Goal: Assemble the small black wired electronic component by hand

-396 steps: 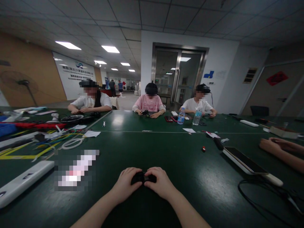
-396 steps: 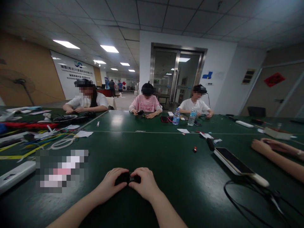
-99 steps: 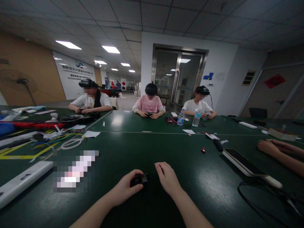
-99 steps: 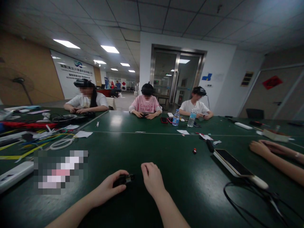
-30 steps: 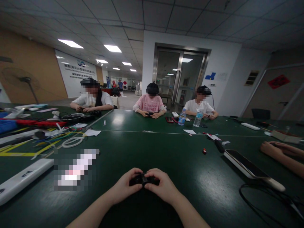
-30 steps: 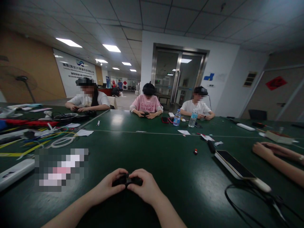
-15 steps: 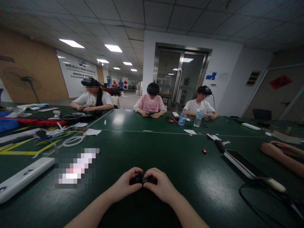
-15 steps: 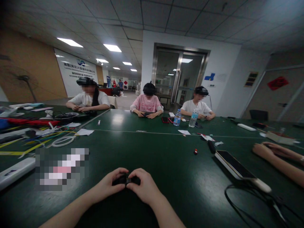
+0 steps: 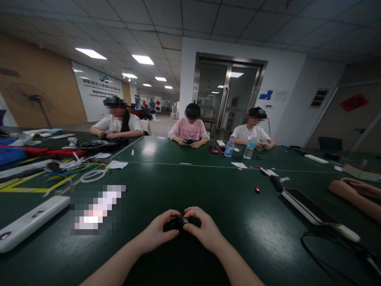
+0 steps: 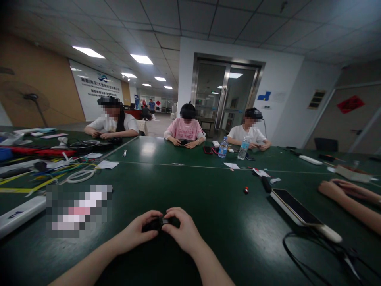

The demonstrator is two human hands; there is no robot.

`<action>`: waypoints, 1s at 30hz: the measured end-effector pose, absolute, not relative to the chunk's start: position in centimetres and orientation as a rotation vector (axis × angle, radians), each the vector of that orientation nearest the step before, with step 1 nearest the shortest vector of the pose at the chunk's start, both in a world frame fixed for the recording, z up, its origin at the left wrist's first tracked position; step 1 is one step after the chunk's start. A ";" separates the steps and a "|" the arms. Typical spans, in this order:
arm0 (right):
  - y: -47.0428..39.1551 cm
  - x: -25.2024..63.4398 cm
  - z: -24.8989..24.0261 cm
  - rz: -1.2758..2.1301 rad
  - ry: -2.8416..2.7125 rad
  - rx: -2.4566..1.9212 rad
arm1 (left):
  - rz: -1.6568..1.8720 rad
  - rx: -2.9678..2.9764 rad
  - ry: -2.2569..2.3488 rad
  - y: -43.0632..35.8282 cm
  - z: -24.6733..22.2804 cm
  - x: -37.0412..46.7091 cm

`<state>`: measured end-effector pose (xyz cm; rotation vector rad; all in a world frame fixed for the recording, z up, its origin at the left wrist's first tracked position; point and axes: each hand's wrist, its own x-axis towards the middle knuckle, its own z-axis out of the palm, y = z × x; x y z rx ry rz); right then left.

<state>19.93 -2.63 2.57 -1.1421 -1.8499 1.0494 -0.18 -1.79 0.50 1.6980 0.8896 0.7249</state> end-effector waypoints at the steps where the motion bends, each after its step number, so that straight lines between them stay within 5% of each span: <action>1: -2.6 20.1 2.8 1.054 -1.839 -1.165 | 0.728 1.689 0.889 -1.8 0.5 -0.2; 30: -0.5 26.9 3.9 1.151 -1.505 -1.184 | 0.700 1.633 0.896 -1.8 0.9 -0.6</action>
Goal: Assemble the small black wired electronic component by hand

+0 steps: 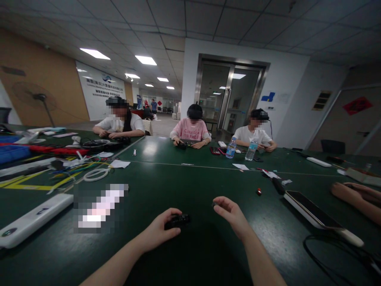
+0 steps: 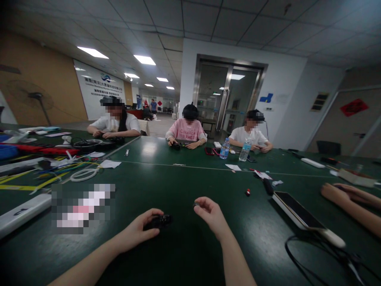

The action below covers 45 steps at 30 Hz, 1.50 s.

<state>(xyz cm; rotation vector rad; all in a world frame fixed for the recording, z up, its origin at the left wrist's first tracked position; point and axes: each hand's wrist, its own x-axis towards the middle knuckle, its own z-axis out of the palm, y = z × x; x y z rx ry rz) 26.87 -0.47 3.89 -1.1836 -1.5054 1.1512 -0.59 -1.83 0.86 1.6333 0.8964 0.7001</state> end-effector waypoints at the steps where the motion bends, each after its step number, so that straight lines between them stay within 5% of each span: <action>1: -0.4 26.9 3.9 1.148 -1.496 -1.181 | 0.701 1.635 0.893 -1.8 0.7 -0.6; 21: -0.8 24.7 3.1 1.283 -1.662 -1.169 | 0.697 1.649 0.912 -2.0 1.2 -0.3; 45: -2.4 19.5 2.0 1.068 -1.932 -1.186 | 0.744 1.639 0.901 -1.8 0.6 0.0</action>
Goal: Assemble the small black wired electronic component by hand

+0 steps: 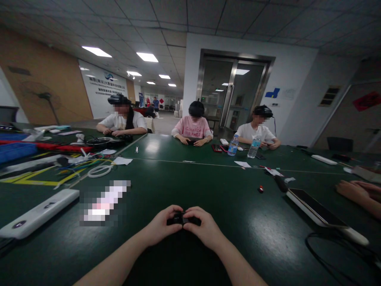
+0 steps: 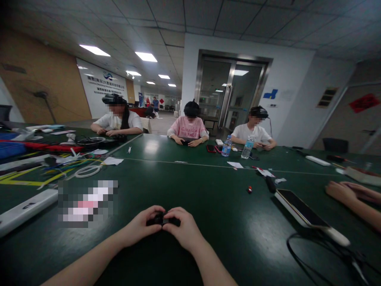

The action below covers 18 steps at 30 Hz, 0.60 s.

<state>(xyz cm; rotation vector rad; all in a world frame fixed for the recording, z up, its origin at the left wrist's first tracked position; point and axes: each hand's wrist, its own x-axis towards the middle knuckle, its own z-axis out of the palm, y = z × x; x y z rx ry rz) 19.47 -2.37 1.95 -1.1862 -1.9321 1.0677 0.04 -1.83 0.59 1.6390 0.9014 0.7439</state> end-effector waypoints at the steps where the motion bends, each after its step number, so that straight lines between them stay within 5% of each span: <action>1: -2.3 19.5 1.8 1.068 -1.923 -1.172 | 0.748 1.633 0.903 -1.8 0.6 0.0; 18: -2.2 20.3 1.8 1.090 -1.976 -1.188 | 0.745 1.753 0.995 -1.8 0.7 0.0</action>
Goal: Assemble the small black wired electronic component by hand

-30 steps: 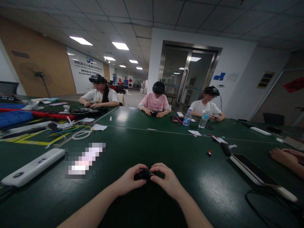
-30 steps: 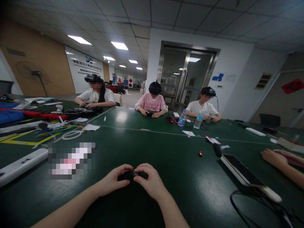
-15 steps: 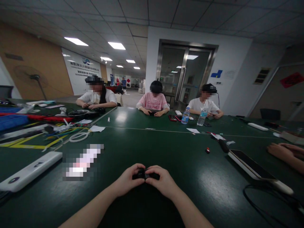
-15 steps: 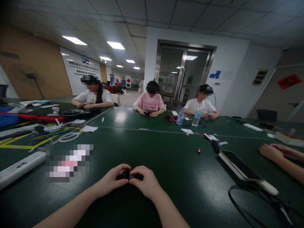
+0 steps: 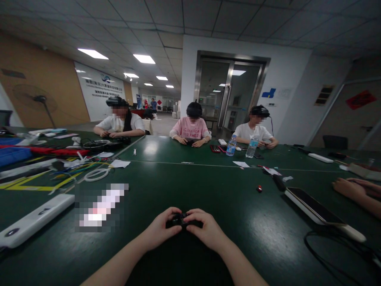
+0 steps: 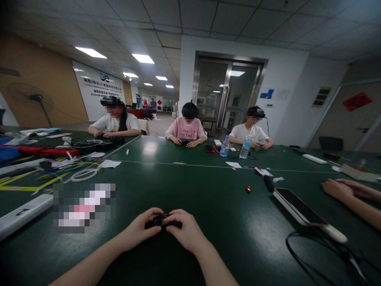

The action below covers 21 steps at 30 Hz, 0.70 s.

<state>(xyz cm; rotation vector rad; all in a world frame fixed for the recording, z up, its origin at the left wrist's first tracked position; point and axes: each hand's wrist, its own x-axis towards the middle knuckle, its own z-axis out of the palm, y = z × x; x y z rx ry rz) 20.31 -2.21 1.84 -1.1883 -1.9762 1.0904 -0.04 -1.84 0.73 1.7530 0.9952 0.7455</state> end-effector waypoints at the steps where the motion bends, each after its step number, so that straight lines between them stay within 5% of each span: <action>1: -2.2 20.3 1.9 1.075 -1.983 -1.204 | 0.756 1.811 1.040 -1.8 0.7 -0.1; 21: -2.1 20.7 1.5 0.958 -2.014 -1.411 | 0.703 2.120 1.263 -1.9 0.3 0.0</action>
